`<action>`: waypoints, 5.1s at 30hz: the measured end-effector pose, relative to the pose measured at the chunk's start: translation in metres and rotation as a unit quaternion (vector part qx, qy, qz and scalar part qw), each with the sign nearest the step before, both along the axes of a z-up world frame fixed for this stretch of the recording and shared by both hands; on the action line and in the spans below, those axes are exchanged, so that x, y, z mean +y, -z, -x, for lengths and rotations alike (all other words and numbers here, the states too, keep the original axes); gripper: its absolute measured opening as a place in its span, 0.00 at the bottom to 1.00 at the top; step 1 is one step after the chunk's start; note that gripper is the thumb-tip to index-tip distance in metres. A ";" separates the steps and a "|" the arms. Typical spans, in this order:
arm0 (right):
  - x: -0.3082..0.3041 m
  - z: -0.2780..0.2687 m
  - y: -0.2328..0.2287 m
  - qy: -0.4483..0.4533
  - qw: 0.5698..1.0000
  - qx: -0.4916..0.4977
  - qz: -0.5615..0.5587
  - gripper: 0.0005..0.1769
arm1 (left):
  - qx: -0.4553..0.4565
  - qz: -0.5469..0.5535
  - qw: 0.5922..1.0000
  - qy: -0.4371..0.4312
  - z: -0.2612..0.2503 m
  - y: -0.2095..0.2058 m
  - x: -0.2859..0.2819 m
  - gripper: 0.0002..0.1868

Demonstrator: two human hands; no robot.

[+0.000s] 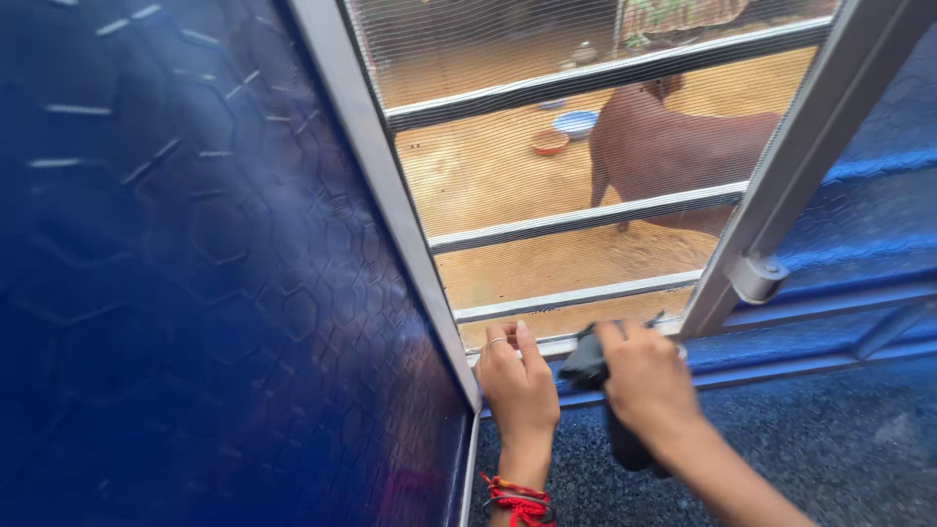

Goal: The person cleans the window frame and sill using a dark cloth and a blue spray bottle. They wipe the lower frame, then move to the upper sections, and finally clean the mesh screen while a dog is visible outside.

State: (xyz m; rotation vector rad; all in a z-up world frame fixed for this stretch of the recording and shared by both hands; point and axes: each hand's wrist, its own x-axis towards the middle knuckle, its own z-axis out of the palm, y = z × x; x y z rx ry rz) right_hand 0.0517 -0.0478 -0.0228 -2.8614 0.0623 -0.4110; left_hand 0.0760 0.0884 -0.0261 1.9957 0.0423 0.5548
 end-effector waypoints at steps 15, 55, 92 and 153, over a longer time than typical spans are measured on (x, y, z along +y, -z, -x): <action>-0.051 0.053 0.039 -0.108 0.871 -0.138 -0.459 0.36 | 0.000 0.177 0.955 0.240 0.039 0.004 -0.076 0.42; -0.101 0.114 0.066 -0.037 0.942 -0.136 -0.303 0.04 | -0.183 -0.281 0.902 0.272 0.022 0.020 -0.145 0.38; -0.053 0.003 -0.011 0.055 0.990 -0.023 0.128 0.16 | -0.034 -0.247 0.968 0.028 -0.005 -0.009 -0.033 0.11; 0.001 -0.020 -0.157 -0.027 0.839 -0.540 0.064 0.35 | -0.352 -0.120 0.927 -0.040 0.026 -0.201 -0.003 0.35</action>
